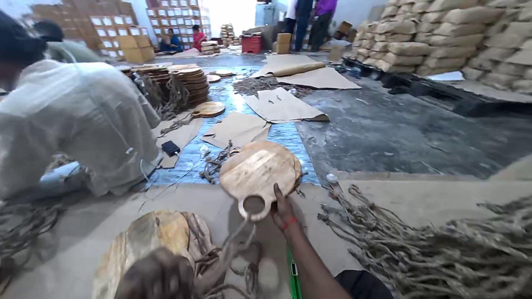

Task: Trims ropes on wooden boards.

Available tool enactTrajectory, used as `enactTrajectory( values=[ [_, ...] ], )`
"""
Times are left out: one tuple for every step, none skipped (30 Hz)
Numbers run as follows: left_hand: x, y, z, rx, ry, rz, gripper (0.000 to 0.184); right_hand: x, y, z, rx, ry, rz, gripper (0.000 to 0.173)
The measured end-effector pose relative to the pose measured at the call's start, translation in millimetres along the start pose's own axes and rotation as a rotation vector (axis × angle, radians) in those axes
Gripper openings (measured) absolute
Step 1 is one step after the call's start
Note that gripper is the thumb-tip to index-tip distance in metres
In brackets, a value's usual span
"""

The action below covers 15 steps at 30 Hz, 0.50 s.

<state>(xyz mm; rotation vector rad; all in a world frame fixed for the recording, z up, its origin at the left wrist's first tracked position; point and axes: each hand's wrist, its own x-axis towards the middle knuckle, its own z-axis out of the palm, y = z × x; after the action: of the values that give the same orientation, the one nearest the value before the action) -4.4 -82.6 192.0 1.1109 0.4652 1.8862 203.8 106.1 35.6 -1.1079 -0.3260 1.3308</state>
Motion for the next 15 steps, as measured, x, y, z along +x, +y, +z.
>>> enactTrajectory(
  values=[
    [19.2,-14.3,-6.3,0.061,0.059,0.002,0.034,18.8,-12.0,8.7,0.022,-0.006,0.028,0.046],
    [38.0,-31.8,-14.8,0.170,0.118,0.000,0.041,32.3,-20.5,15.0,-0.009,-0.015,0.066,0.052],
    [56.8,-52.6,-27.3,0.310,0.160,-0.023,0.043,38.6,-23.3,19.3,-0.103,-0.015,0.105,0.059],
    [73.7,-74.2,-42.7,0.437,0.162,-0.095,0.037,36.7,-20.5,20.2,-0.235,-0.036,0.131,0.063],
    [88.4,-98.1,-59.0,0.506,0.165,-0.203,0.034,30.1,-10.0,17.8,-0.402,-0.081,0.116,0.060],
    [101.1,-124.2,-75.4,0.564,0.187,-0.310,0.033,18.2,2.9,10.0,-0.558,-0.168,0.084,0.052],
    [111.7,-147.5,-90.2,0.623,0.217,-0.401,0.033,1.6,15.4,-3.4,-0.661,-0.287,0.066,0.046],
    [121.0,-163.5,-102.9,0.687,0.234,-0.479,0.036,-18.0,27.2,-22.1,-0.716,-0.411,0.055,0.045],
    [131.3,-173.1,-113.0,0.759,0.240,-0.536,0.042,-36.8,38.8,-46.3,-0.739,-0.513,0.033,0.045],
    [142.9,-177.9,-120.6,0.827,0.235,-0.584,0.046,-54.9,49.8,-75.2,-0.751,-0.569,0.000,0.043],
    [155.6,-179.3,-126.5,0.891,0.220,-0.608,0.050,-71.3,60.9,-106.6,-0.764,-0.556,-0.043,0.039],
    [170.7,-178.8,-130.8,0.951,0.205,-0.611,0.052,-84.7,71.5,-136.8,-0.785,-0.477,-0.086,0.034],
    [190.2,-174.3,-131.7,0.992,0.182,-0.609,0.053,-93.1,77.8,-159.4,-0.821,-0.349,-0.119,0.030],
    [214.1,-169.0,-131.5,1.019,0.158,-0.589,0.052,-94.7,78.0,-171.4,-0.848,-0.207,-0.144,0.026],
    [238.9,-163.9,-133.4,1.027,0.146,-0.559,0.048,-93.2,72.3,-174.6,-0.861,-0.097,-0.166,0.026]
  ],
)
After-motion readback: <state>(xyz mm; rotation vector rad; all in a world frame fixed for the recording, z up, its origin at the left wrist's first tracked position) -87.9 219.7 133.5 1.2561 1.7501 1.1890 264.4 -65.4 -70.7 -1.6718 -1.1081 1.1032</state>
